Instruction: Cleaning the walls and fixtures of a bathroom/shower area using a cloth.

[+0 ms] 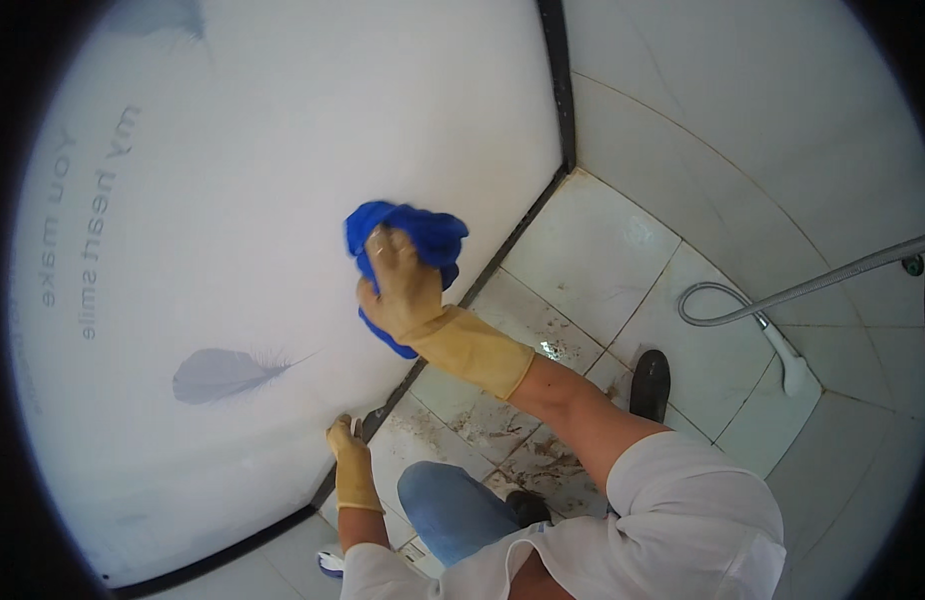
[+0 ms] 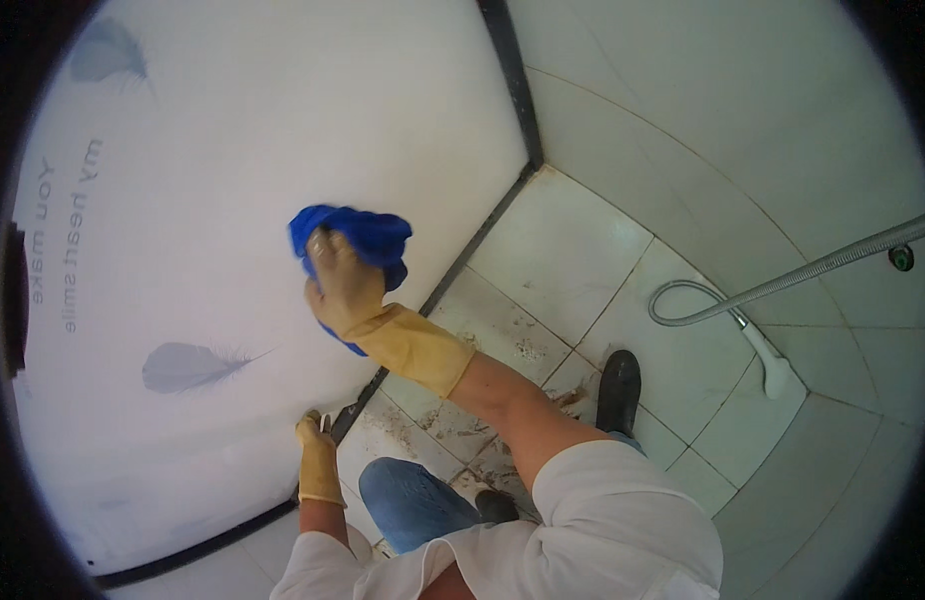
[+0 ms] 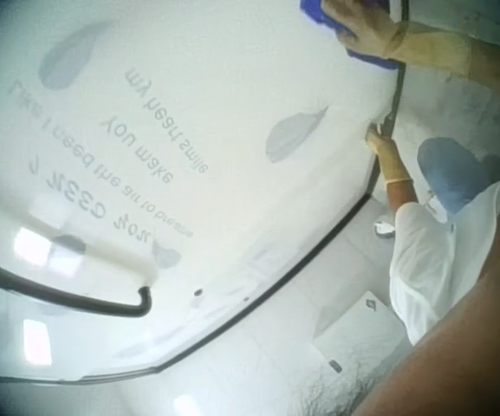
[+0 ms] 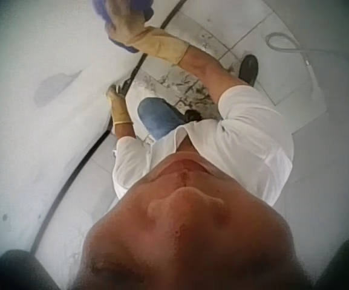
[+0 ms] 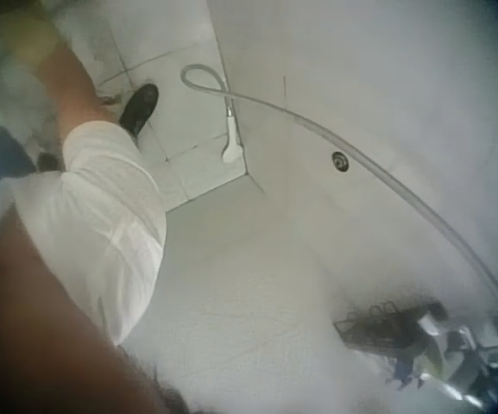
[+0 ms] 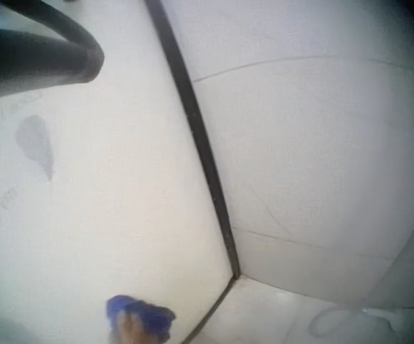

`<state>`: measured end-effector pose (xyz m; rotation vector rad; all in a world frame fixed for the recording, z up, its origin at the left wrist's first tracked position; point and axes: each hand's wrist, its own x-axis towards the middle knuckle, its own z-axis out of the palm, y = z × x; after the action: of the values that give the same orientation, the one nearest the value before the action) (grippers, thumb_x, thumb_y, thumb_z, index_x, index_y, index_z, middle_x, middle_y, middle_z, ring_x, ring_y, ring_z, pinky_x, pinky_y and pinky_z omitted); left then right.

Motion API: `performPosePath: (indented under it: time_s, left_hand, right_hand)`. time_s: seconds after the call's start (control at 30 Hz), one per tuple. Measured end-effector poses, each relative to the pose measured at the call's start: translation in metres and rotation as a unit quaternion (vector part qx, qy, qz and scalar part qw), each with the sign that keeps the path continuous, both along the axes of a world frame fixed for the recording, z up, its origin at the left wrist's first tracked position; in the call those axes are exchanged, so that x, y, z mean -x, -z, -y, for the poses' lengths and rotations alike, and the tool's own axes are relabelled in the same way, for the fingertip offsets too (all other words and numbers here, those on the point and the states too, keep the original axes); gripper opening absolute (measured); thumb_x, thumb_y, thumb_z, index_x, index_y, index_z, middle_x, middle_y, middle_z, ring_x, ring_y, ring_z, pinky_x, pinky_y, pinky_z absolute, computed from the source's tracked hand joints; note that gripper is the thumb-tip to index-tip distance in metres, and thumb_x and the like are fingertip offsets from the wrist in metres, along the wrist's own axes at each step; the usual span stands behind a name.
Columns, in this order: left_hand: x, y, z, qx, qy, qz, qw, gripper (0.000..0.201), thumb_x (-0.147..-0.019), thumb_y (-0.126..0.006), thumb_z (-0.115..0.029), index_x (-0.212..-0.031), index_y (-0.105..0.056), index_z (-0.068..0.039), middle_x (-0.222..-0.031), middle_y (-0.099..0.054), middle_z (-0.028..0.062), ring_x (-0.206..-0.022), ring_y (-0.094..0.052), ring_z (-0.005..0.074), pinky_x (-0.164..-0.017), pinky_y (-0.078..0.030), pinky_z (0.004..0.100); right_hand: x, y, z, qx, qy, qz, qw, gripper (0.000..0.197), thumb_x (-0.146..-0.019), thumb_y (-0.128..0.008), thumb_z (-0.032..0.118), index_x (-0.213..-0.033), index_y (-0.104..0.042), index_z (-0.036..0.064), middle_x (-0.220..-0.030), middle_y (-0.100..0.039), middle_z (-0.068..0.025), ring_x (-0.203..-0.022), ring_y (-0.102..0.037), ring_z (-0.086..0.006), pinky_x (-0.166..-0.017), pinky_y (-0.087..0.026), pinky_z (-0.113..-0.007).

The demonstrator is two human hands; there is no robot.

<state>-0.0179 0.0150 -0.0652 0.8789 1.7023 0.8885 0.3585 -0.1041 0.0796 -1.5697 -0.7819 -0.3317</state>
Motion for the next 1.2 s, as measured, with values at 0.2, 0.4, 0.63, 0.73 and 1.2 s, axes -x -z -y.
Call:
performPosePath:
  time_s: [0.2, 0.4, 0.63, 0.73, 1.2]
  left_hand:
    - [0.035, -0.082, 0.018, -0.164, 0.084, 0.009, 0.983, 0.045, -0.093, -0.069, -0.018, -0.132, -0.050, -0.007, -0.127, -0.057, 0.0086, -0.116, -0.055, 0.0219, -0.098, -0.051, 0.0458]
    - [0.078, -0.083, -0.006, -0.226, 0.212, 0.040, 0.950, 0.062, -0.098, -0.062, -0.047, -0.145, -0.041, -0.012, -0.143, -0.049, 0.0078, -0.127, -0.051, 0.0258, -0.102, -0.050, 0.0498]
    - [0.051, -0.062, -0.004, -0.254, 0.134, 0.067, 0.956, 0.063, -0.094, -0.063, -0.053, -0.142, -0.041, -0.019, -0.145, -0.046, 0.0050, -0.129, -0.049, 0.0265, -0.096, -0.053, 0.0514]
    - [0.038, -0.051, -0.006, -0.253, 0.115, 0.066, 0.958, 0.062, -0.097, -0.058, -0.052, -0.146, -0.038, -0.019, -0.149, -0.043, 0.0068, -0.131, -0.048, 0.0274, -0.094, -0.054, 0.0493]
    - [0.038, -0.055, -0.001, -0.258, 0.078, 0.079, 0.960, 0.065, -0.097, -0.055, -0.056, -0.146, -0.038, -0.015, -0.148, -0.042, 0.0116, -0.126, -0.052, 0.0281, -0.086, -0.059, 0.0454]
  right_hand:
    - [-0.048, 0.003, 0.006, -0.037, -0.068, 0.110, 0.991, 0.057, -0.070, -0.069, 0.011, -0.125, -0.058, 0.0053, -0.105, -0.062, -0.0122, -0.091, -0.062, -0.0309, -0.078, -0.052, -0.046]
    - [-0.137, 0.091, 0.012, -0.021, 0.015, 0.106, 0.994, 0.048, -0.074, -0.067, 0.028, -0.108, -0.057, -0.0041, -0.095, -0.058, -0.0225, -0.086, -0.059, -0.0404, -0.076, -0.053, -0.047]
    - [-0.239, 0.263, 0.021, -0.143, 0.155, -0.362, 0.908, 0.073, -0.087, -0.063, 0.023, -0.147, -0.037, -0.0113, -0.150, -0.040, -0.0313, -0.143, -0.036, -0.0419, -0.120, -0.027, -0.043]
    - [-0.250, 0.288, 0.030, -0.055, 0.170, -0.433, 0.884, 0.074, -0.088, -0.060, 0.024, -0.148, -0.036, -0.0102, -0.153, -0.038, -0.0297, -0.144, -0.034, -0.0403, -0.121, -0.025, -0.041]
    - [-0.132, -0.034, 0.010, -0.030, -0.034, 0.063, 0.997, 0.070, -0.067, -0.067, 0.010, -0.132, -0.047, -0.0049, -0.107, -0.055, -0.0258, -0.091, -0.056, -0.0416, -0.084, -0.048, -0.053]
